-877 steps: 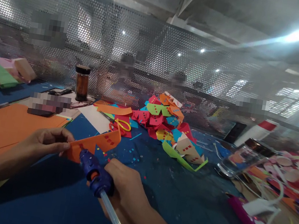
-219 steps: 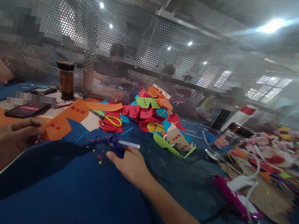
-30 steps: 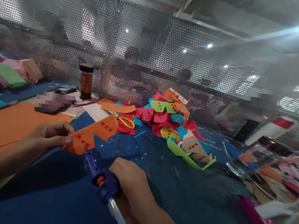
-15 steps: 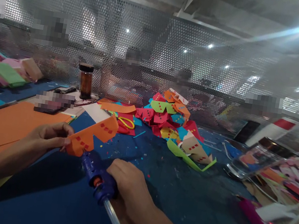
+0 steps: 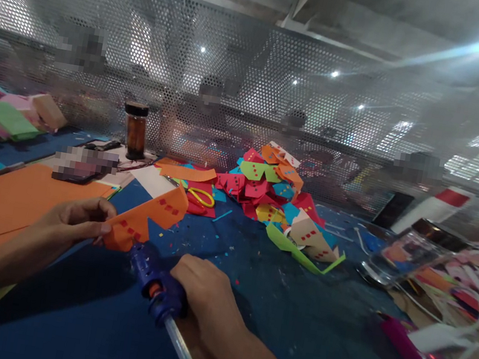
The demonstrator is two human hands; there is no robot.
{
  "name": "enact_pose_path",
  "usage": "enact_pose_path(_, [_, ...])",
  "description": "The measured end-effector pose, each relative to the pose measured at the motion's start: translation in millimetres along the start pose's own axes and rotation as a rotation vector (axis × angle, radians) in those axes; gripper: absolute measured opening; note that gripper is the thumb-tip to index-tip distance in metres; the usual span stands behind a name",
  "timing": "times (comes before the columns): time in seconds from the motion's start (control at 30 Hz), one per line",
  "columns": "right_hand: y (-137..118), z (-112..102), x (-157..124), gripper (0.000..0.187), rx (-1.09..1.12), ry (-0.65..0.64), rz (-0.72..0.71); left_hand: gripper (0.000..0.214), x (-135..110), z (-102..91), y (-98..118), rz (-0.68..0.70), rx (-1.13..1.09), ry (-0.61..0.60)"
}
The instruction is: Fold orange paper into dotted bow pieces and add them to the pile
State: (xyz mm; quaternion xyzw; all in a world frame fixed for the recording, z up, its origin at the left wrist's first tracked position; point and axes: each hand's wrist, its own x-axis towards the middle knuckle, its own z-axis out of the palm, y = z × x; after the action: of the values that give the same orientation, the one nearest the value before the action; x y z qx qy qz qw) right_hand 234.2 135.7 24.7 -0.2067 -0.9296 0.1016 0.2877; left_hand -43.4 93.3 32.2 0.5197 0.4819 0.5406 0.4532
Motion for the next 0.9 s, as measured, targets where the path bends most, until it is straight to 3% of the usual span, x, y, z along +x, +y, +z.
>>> enact_pose_path(0.5, [4.6,0.2,-0.8,0.009,0.080,-0.019,0.008,0.014,-1.3,-0.9,-2.3,-0.020,0.003,-0.029])
enact_pose_path(0.9, [-0.8,-3.9,-0.1,0.015,0.036,-0.038,0.038,0.015,0.2,-1.1,-2.2,-0.022,0.017,-0.021])
